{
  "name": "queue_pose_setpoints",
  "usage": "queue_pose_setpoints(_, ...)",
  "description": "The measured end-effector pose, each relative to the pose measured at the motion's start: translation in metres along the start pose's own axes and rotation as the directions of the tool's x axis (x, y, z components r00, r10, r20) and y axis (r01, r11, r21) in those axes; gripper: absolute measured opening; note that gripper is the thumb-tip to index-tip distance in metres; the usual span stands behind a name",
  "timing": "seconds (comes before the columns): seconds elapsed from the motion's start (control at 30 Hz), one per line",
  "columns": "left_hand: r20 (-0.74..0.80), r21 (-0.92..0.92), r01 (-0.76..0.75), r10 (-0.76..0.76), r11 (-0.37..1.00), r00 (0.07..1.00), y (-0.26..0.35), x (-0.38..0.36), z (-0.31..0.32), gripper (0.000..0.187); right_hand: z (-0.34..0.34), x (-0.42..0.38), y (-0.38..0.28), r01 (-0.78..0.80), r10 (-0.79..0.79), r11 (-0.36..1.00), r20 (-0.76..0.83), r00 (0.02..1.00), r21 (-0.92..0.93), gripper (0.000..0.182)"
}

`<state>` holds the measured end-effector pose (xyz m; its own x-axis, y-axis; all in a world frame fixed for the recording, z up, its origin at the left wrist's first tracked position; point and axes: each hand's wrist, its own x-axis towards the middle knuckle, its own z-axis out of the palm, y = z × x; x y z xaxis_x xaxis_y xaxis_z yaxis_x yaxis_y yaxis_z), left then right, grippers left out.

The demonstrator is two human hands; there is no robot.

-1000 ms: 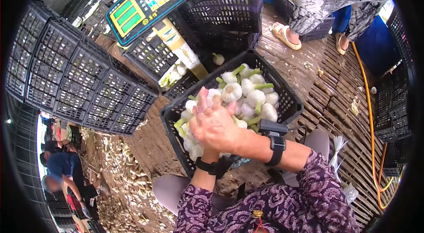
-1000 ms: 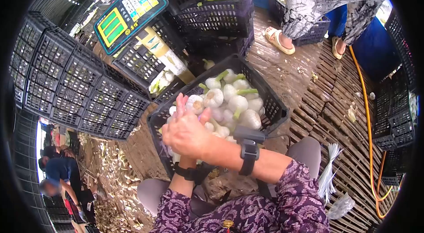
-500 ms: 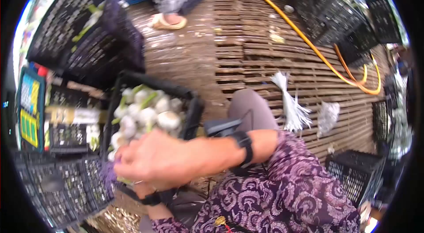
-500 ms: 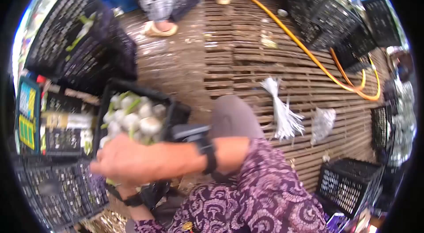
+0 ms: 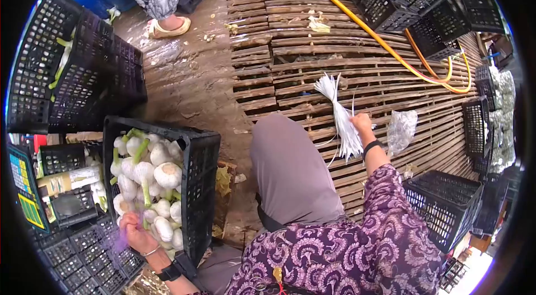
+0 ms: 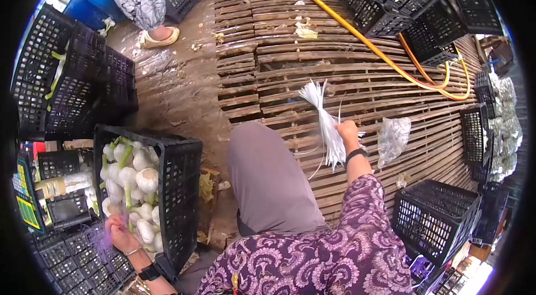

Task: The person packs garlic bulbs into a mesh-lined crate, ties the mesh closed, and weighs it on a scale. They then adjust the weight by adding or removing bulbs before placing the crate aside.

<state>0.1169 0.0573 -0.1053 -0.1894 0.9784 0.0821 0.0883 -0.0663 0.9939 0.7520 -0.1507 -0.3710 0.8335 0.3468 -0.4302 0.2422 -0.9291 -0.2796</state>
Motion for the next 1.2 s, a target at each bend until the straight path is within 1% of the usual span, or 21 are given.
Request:
queue_pose_setpoints(0.17,-0.01,0.066,-0.026,0.026,0.998,1.0,0.002,0.0,0.001,0.015,-0.031,-0.012,-0.032,0.122,-0.041,0.943,-0.255,0.966,0.309,0.019)
queue_pose_setpoints(0.2,-0.019,0.063,-0.031,0.032,0.998,0.999,-0.001,0.0,0.002,0.015,-0.029,0.012,-0.027,0.373,-0.24,0.895,-0.44,0.865,0.245,0.016)
queue_pose_setpoints(0.23,-0.019,0.122,-0.004,0.007,0.992,1.0,-0.005,0.001,0.001,0.012,-0.042,0.021,-0.047,0.497,-0.319,0.722,-0.406,0.856,0.481,0.012)
queue_pose_setpoints(0.27,-0.044,0.193,0.019,-0.01,0.981,0.999,-0.007,0.0,-0.005,0.011,-0.076,-0.011,-0.109,0.376,-0.209,0.65,-0.32,0.924,0.66,0.009)
queue_pose_setpoints(0.33,0.16,0.267,-0.155,0.115,0.951,0.98,-0.01,0.002,-0.01,0.01,-0.109,-0.054,-0.213,0.486,-0.429,0.457,-0.295,0.854,0.745,0.013)
queue_pose_setpoints(0.37,0.133,0.27,-0.263,0.235,0.926,0.963,0.007,0.0,0.015,0.01,-0.119,-0.089,-0.273,0.497,-0.504,0.418,-0.261,0.823,0.76,0.014)
queue_pose_setpoints(0.43,0.094,0.294,-0.379,0.368,0.877,0.925,0.005,0.001,0.019,0.012,-0.127,-0.168,-0.368,0.534,-0.779,0.296,-0.123,0.615,0.792,0.016)
queue_pose_setpoints(0.47,0.111,0.475,-0.328,0.315,0.816,0.943,0.021,-0.001,0.021,0.011,-0.122,-0.211,-0.407,0.519,-0.882,0.284,0.007,0.472,0.806,0.016)
queue_pose_setpoints(0.5,0.108,0.47,-0.359,0.351,0.806,0.93,0.026,-0.001,0.024,0.01,-0.1,-0.248,-0.438,0.7,-0.951,0.183,-0.057,0.304,0.691,0.016)
queue_pose_setpoints(0.53,0.115,0.452,-0.397,0.39,0.798,0.914,0.029,-0.001,0.026,0.01,-0.092,-0.292,-0.462,0.772,-0.993,0.122,0.079,0.093,0.624,0.017)
queue_pose_setpoints(0.57,0.083,0.464,-0.395,0.405,0.793,0.91,0.03,-0.003,0.023,0.01,-0.081,-0.329,-0.477,0.75,-0.974,0.097,0.218,-0.064,0.654,0.016)
queue_pose_setpoints(0.63,0.031,0.307,-0.088,0.082,0.948,0.996,0.032,-0.006,0.02,0.009,-0.036,-0.373,-0.49,0.833,-0.931,-0.06,0.27,-0.245,0.549,0.014)
queue_pose_setpoints(0.67,0.012,0.307,-0.087,0.088,0.948,0.996,0.036,-0.005,0.023,0.009,-0.022,-0.382,-0.488,0.839,-0.876,-0.252,0.255,-0.409,0.482,0.014)
queue_pose_setpoints(0.77,0.262,0.419,-0.531,0.462,0.736,0.847,0.021,0.009,0.01,0.009,-0.016,-0.399,-0.475,0.85,-0.851,-0.266,0.303,-0.429,0.455,0.014)
queue_pose_setpoints(0.8,0.252,0.423,-0.527,0.463,0.737,0.85,0.021,0.009,0.007,0.009,-0.025,-0.394,-0.471,0.839,-0.823,-0.239,0.357,-0.442,0.489,0.014)
queue_pose_setpoints(0.87,0.071,0.409,-0.139,0.121,0.902,0.99,0.02,0.011,0.007,0.008,-0.044,-0.382,-0.456,0.799,-0.733,-0.262,0.427,-0.53,0.541,0.017)
queue_pose_setpoints(0.9,0.073,0.291,-0.074,0.055,0.954,0.996,0.025,0.015,0.01,0.008,-0.053,-0.381,-0.444,0.765,-0.664,-0.307,0.448,-0.598,0.566,0.018)
queue_pose_setpoints(0.93,0.065,0.29,-0.069,0.053,0.954,0.996,0.023,0.021,0.008,0.008,-0.063,-0.387,-0.433,0.791,-0.541,-0.041,0.651,-0.531,0.611,0.019)
queue_pose_setpoints(1.0,0.161,0.332,0.154,-0.216,0.931,0.963,0.022,0.03,0.007,0.011,-0.057,-0.407,-0.414,0.746,-0.33,0.432,0.859,-0.392,0.506,0.019)
queue_pose_setpoints(1.03,0.141,0.277,0.238,-0.284,0.931,0.948,0.023,0.031,0.009,0.011,-0.047,-0.42,-0.405,0.627,-0.341,0.462,0.778,-0.527,0.627,0.019)
queue_pose_setpoints(1.2,0.145,0.393,0.358,-0.442,0.847,0.885,0.04,0.033,0.011,0.012,0.021,-0.506,-0.386,0.323,-0.396,0.776,0.817,-0.42,0.542,0.015)
